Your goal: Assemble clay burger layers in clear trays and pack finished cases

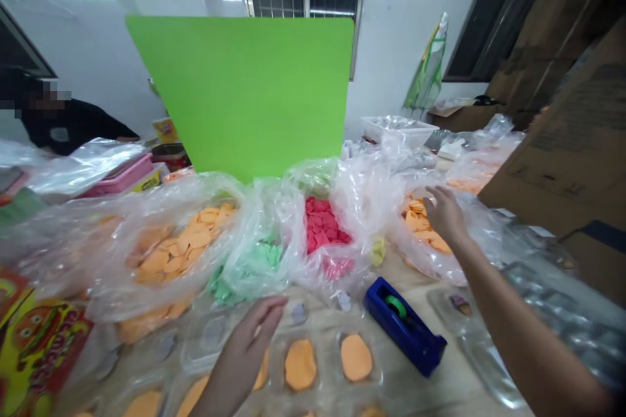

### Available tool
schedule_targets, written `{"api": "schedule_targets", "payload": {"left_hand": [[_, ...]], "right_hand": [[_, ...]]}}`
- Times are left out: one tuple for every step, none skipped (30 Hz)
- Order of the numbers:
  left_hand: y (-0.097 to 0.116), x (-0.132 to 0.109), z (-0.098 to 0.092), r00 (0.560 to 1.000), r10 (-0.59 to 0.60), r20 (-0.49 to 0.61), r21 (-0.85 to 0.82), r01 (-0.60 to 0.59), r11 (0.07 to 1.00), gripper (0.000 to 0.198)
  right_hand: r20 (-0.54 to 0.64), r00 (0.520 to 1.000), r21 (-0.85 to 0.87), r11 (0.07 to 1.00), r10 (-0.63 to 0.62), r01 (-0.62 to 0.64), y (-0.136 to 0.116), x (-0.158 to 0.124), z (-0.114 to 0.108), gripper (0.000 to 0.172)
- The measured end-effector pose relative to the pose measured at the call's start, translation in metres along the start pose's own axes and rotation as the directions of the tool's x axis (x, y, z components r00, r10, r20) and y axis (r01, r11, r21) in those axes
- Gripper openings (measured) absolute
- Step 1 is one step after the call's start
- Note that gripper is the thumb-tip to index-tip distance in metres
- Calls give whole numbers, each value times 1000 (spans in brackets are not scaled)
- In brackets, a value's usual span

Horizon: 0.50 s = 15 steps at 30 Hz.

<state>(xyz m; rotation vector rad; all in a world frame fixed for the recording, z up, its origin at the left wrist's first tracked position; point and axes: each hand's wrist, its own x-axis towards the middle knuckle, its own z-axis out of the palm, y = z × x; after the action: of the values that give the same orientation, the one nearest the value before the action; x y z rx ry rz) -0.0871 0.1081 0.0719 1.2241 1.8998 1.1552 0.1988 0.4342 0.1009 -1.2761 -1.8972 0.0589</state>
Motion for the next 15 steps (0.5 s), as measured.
{"api": "schedule_targets", "payload": {"left_hand": [[17,16,12,995,93,23,21,-94,995,27],[35,34,26,978,203,52,37,-205,978,25],[53,54,42,944,323,64,44,-326,944,25],[71,75,59,896,434,92,51,-440,897,26],[87,97,78,841,523,136,66,-535,842,28],[101,120,96,806,553,211,102,-581,807,31],[112,143,112,796,523,306,141,-581,802,34],[120,164,127,794,495,354,152,-571,807,34],[122,184,138,803,455,385,166,-545,822,32],[121,202,144,822,401,403,182,-502,846,27],[115,215,146,846,348,403,192,-450,872,23],[106,226,144,872,294,391,195,-391,899,20],[96,233,138,898,245,365,184,-328,927,20],[85,237,130,922,206,327,149,-265,953,19],[75,239,122,946,174,275,87,-204,975,20]], "right_hand": [[26,998,-8,999,-49,49,-5,0,12,25],[70,992,-10,994,-105,106,-13,-1,24,25],[133,977,-6,986,-167,169,-22,-3,37,25],[207,952,0,973,-227,232,-31,-6,50,26],[288,916,5,957,-279,290,-39,-9,62,25],[365,875,5,941,-317,338,-45,-13,72,24],[437,834,-1,927,-337,375,-48,-16,81,23],[499,797,-16,916,-339,400,-47,-20,86,22],[551,769,-41,910,-324,413,-43,-23,88,22],[592,751,-78,907,-292,414,-35,-26,86,21],[623,744,-128,906,-242,402,-23,-27,81,21],[641,746,-190,906,-178,379,-10,-28,73,21],[649,754,-259,902,-102,345,3,-28,64,21],[650,760,-325,894,-25,307,16,-27,54,21],[648,760,-381,884,47,270,26,-25,45,21]]}}
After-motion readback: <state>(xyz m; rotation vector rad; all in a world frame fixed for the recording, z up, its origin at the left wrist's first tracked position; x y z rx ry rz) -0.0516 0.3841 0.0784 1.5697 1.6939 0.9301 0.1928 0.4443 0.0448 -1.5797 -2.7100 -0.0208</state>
